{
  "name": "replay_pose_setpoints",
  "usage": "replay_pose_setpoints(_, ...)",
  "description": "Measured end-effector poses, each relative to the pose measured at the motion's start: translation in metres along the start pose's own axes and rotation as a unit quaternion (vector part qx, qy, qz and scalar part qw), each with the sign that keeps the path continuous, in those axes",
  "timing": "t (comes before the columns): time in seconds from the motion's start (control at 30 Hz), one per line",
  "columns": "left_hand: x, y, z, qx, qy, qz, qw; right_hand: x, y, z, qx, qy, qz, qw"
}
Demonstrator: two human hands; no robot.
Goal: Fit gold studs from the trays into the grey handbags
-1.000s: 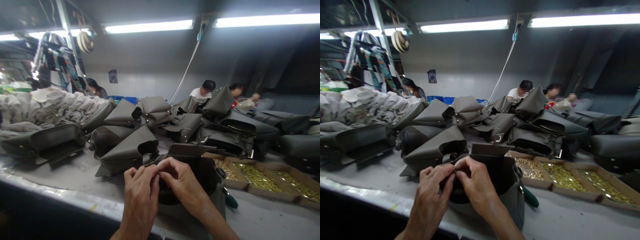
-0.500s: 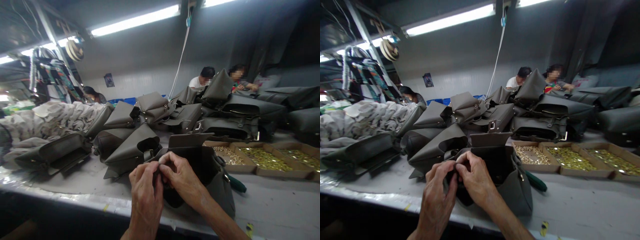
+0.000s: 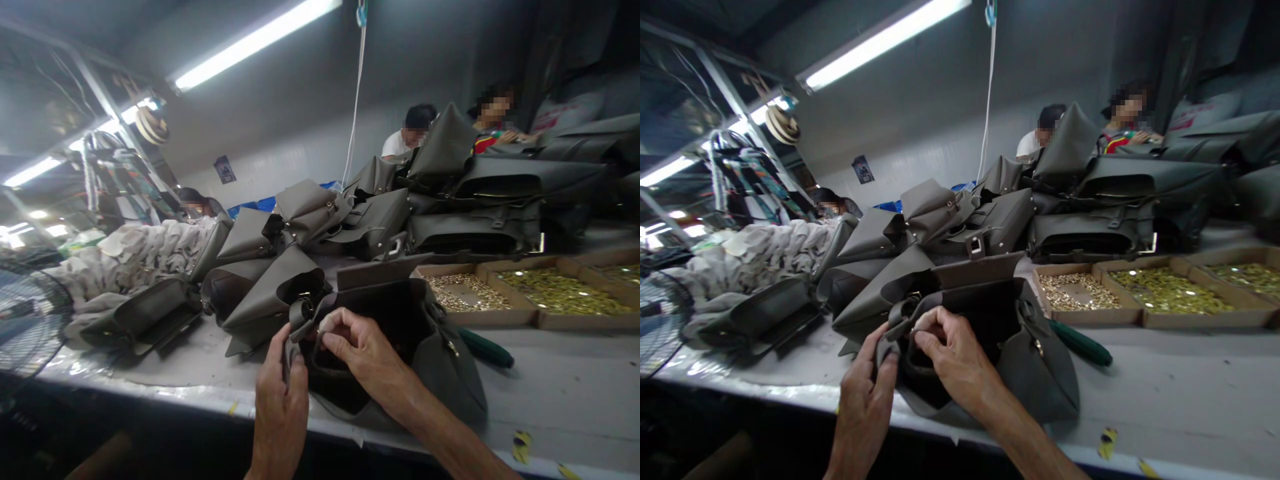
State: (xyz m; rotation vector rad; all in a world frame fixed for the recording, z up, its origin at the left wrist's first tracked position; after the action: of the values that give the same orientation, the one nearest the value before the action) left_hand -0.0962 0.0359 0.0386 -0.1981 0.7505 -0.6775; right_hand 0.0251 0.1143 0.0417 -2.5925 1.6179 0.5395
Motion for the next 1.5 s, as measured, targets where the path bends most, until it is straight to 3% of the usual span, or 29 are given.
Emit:
replay_pose_setpoints(0.13,0.0,0.002,-0.001,-0.013,-0.024,0.006,1.0,0.005,-0.006,-0.001,-0.055,0.011,0.052,0.997)
replay_pose_setpoints(0.33,-0.005,0.002,-0.006,0.037,-0.041,0.06,0.997,0.002,-0.005,-0.003,-0.093,0.024,0.06,0.994)
replay_pose_setpoints(0.6,-0.003,0.005,-0.016,0.06,-0.033,0.041,0.997,-0.012,-0.01,0.005,-0.016,-0.075,0.03,0.997)
replay_pose_setpoints(0.83,-0.005,0.012,-0.015,0.094,-0.016,0.033,0.995,-0.018,-0.011,0.026,0.003,-0.085,0.044,0.995)
replay_pose_setpoints(1.03,-0.008,0.012,-0.027,0.055,-0.065,0.106,0.991,-0.021,-0.016,0.029,0.009,-0.076,0.069,0.995)
replay_pose_setpoints(1.13,-0.006,0.018,-0.032,0.104,-0.112,0.1,0.983,-0.01,-0.017,0.025,0.03,-0.088,0.071,0.993)
replay_pose_setpoints(1.27,-0.003,0.03,-0.032,0.22,-0.166,0.063,0.959,0.009,-0.01,0.014,0.084,-0.152,0.073,0.982)
replay_pose_setpoints(1.37,-0.003,0.032,-0.03,0.267,-0.174,0.058,0.946,0.015,-0.001,0.009,0.11,-0.201,0.086,0.97)
replay_pose_setpoints(1.5,-0.002,0.029,-0.028,0.279,-0.172,0.072,0.942,0.016,0.004,0.012,0.127,-0.213,0.12,0.961)
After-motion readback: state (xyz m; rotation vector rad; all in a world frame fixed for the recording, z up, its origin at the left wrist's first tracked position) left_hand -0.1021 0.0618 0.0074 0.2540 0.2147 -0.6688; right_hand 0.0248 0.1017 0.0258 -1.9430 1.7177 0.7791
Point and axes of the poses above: each hand's wrist, its own x-axis away from the middle knuckle, its own y-axis out of the palm, z = x × y, the point moved 6 cm from there along -x, towards the middle knuckle, and after that the axes turned 10 degrees about z, right-handed, at the moved point
